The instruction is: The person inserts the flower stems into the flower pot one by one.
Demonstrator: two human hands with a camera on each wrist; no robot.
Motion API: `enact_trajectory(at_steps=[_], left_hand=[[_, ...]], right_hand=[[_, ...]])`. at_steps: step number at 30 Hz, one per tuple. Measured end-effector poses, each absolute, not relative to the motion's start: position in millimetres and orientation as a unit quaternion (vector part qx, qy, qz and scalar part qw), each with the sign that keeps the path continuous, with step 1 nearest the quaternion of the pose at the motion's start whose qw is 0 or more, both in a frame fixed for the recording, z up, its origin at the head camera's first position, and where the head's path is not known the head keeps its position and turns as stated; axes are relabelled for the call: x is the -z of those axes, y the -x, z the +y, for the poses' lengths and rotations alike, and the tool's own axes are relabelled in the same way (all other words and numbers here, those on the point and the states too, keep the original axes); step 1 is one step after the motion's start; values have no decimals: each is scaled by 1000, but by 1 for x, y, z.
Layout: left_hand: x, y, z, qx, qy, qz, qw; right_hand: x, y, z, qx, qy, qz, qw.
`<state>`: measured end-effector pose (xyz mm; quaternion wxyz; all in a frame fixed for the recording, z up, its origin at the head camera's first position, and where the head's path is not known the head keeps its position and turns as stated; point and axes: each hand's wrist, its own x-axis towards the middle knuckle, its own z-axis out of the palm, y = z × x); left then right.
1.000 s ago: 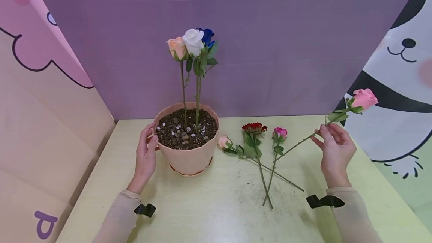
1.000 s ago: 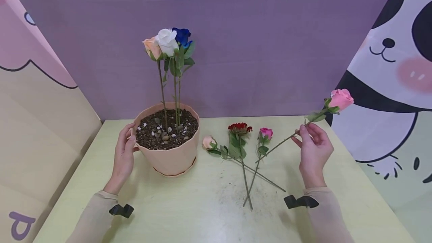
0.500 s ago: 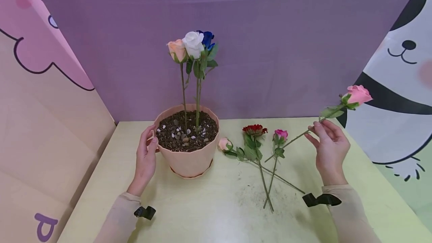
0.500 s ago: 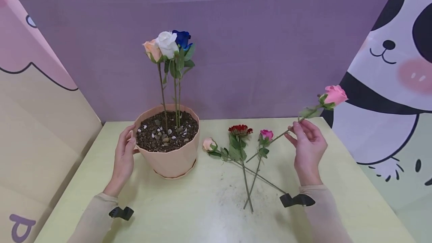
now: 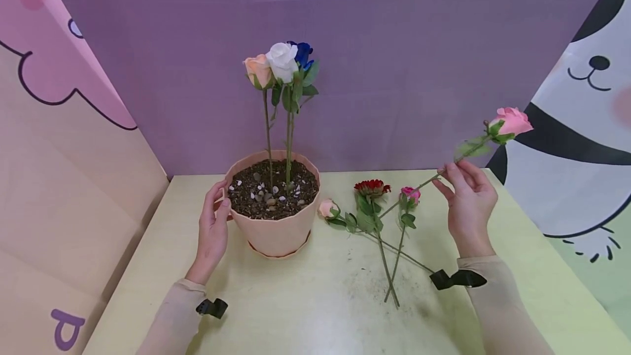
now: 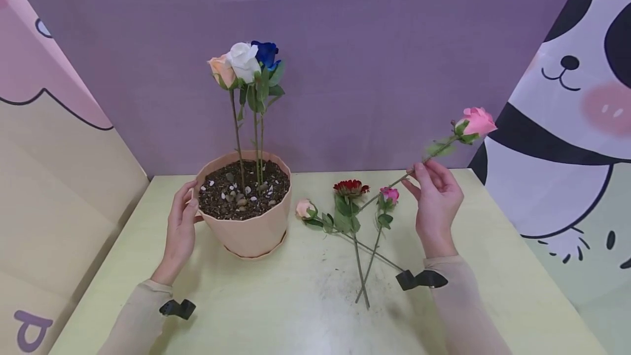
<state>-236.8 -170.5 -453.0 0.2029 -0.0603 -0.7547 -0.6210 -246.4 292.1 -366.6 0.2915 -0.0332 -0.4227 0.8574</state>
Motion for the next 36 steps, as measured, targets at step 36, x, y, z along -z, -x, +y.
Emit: enact_trajectory(at_steps=[36], left_hand=[[452,237,-170,621,62,-753,208]], right_hand=[[326,261,217,-835,-87,-461,287]])
